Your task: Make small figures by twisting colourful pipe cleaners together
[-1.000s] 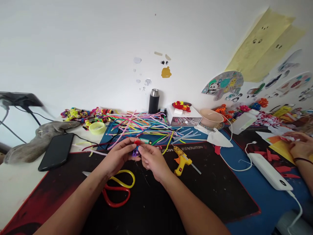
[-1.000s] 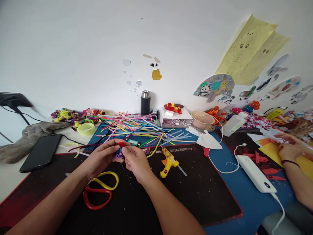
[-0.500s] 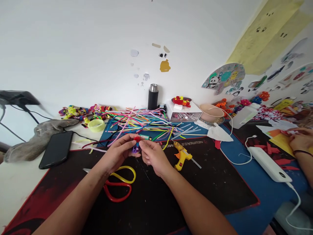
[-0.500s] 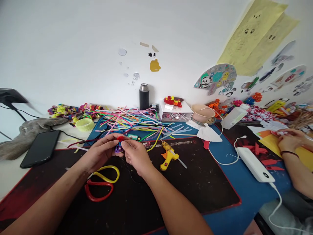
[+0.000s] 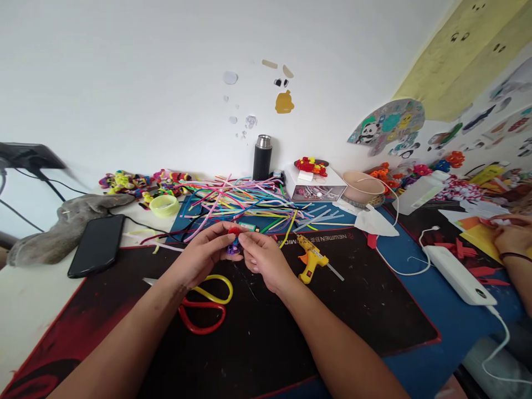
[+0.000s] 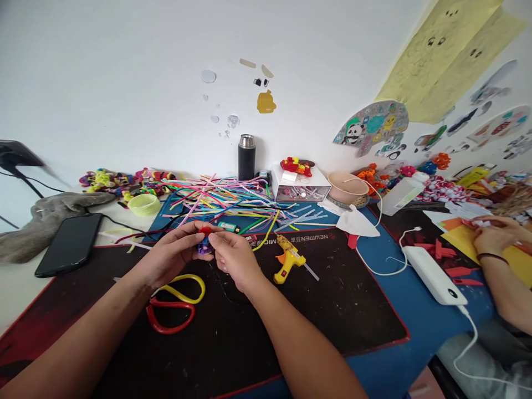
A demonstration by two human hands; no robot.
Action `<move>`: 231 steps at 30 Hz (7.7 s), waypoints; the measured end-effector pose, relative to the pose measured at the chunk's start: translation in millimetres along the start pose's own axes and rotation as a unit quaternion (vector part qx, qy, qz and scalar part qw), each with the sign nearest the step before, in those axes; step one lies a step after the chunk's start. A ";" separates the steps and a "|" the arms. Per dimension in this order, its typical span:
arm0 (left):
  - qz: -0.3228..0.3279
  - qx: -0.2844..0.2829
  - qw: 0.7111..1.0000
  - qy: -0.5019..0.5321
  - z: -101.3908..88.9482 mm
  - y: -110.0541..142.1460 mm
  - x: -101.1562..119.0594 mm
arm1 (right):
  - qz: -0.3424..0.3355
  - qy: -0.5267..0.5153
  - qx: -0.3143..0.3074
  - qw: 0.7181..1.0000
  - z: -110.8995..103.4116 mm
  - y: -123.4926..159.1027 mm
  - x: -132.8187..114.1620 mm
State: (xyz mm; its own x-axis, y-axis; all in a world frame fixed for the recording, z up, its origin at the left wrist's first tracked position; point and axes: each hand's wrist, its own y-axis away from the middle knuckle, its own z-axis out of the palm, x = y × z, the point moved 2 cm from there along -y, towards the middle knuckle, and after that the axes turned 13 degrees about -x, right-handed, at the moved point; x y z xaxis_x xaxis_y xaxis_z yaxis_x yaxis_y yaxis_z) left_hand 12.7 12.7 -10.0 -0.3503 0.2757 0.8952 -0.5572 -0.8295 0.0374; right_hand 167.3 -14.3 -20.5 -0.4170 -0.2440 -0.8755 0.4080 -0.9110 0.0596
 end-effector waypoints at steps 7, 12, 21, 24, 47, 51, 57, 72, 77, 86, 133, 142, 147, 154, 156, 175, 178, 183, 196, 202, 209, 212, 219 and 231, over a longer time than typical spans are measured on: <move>0.003 -0.004 1.000 -0.001 -1.4 -1.2 -0.7 | 0.003 0.004 -0.003 1.000 -0.5 0.0 1.8; 0.002 -0.003 1.000 -0.008 -0.6 -0.8 0.0 | 0.000 0.006 -0.002 1.000 -0.5 0.3 1.4; 0.004 -0.014 1.000 -0.022 -1.6 -0.6 -0.8 | -0.003 0.008 -0.010 1.000 0.1 -0.1 1.2; 0.007 -0.016 1.000 -0.021 -2.4 -0.9 -1.3 | -0.003 0.014 -0.009 1.000 -0.1 0.2 1.9; 0.005 -0.017 1.000 -0.006 -0.7 -1.4 -0.3 | 0.006 0.013 -0.005 1.000 1.2 0.3 2.2; 0.000 -0.009 1.000 0.002 -0.8 -1.6 -0.9 | 0.007 0.017 -0.004 1.000 0.9 -0.5 2.3; 0.000 -0.007 1.000 0.029 -2.1 -3.0 -1.2 | 0.003 0.020 0.002 1.000 0.6 -0.3 0.9; -0.036 -0.030 0.996 0.076 -8.7 -2.9 -0.6 | 0.000 0.025 0.015 1.000 -3.4 0.2 1.1; -0.038 -0.056 0.993 0.092 -8.4 -2.8 1.1 | -0.001 0.003 0.006 1.000 -3.4 0.5 -0.8; -0.019 -0.064 0.993 0.101 -9.4 -2.1 -0.8 | -0.002 -0.019 0.006 1.000 -5.3 0.3 -1.1; -0.019 -0.050 0.994 0.095 -10.5 -3.0 -4.1 | 0.000 -0.035 -0.004 0.999 -5.3 0.1 0.2; -0.020 -0.053 0.993 0.106 -10.4 -3.4 -4.2 | 0.000 -0.035 -0.004 0.999 -4.4 1.1 0.0; -0.013 -0.040 0.993 0.107 -9.8 -4.0 -3.1 | -0.004 -0.031 0.000 1.000 -4.2 0.9 -3.0; -0.008 -0.032 0.993 0.112 -10.4 -4.8 -1.7 | -0.040 -0.021 0.032 0.998 -10.5 -0.4 -9.1; -0.005 -0.031 0.994 0.107 -10.4 -5.1 -1.8 | -0.040 -0.013 0.026 0.999 -11.3 -0.3 -8.5; 0.000 -0.015 0.999 0.050 -8.6 -4.8 -7.3 | -0.004 0.013 0.009 1.000 -3.3 1.6 -6.2; -0.006 -0.019 0.998 0.061 -6.6 -3.7 -5.3 | -0.013 0.001 0.018 1.000 -4.5 1.8 -8.4; -0.024 -0.035 0.995 0.087 -5.1 -2.0 -2.6 | -0.019 -0.025 0.021 0.999 -8.0 1.5 -9.9; -0.015 -0.032 0.998 0.057 -6.7 -2.6 -5.5 | -0.011 -0.033 0.017 0.999 -9.2 1.1 -7.5; -0.017 -0.030 0.998 0.059 -6.8 -2.1 -5.4 | -0.005 -0.032 0.010 0.999 -8.6 2.0 -6.9; -0.020 -0.022 0.997 0.069 -6.4 -2.8 -5.3 | -0.007 -0.020 0.007 1.000 -7.8 1.3 -6.0; -0.017 -0.023 0.997 0.070 -6.0 -3.2 -5.2 | -0.008 -0.010 0.004 1.000 -7.3 1.4 -5.5; -0.007 -0.029 0.995 0.094 -7.7 -3.8 -5.2 | -0.014 -0.017 -0.011 1.000 -5.1 2.8 -7.5; 0.008 -0.011 0.988 0.154 -8.7 -4.8 -1.3 | -0.009 -0.022 -0.020 1.000 -5.6 1.9 -3.5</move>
State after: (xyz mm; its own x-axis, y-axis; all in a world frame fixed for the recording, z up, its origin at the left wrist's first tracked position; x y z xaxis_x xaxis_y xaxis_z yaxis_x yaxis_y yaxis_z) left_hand 9.3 20.6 -15.2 -0.5702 0.4007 0.7172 -0.5649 -0.8250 0.0118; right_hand 174.1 -13.3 -20.0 -0.4592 -0.2427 -0.8546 0.4325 -0.9013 0.0235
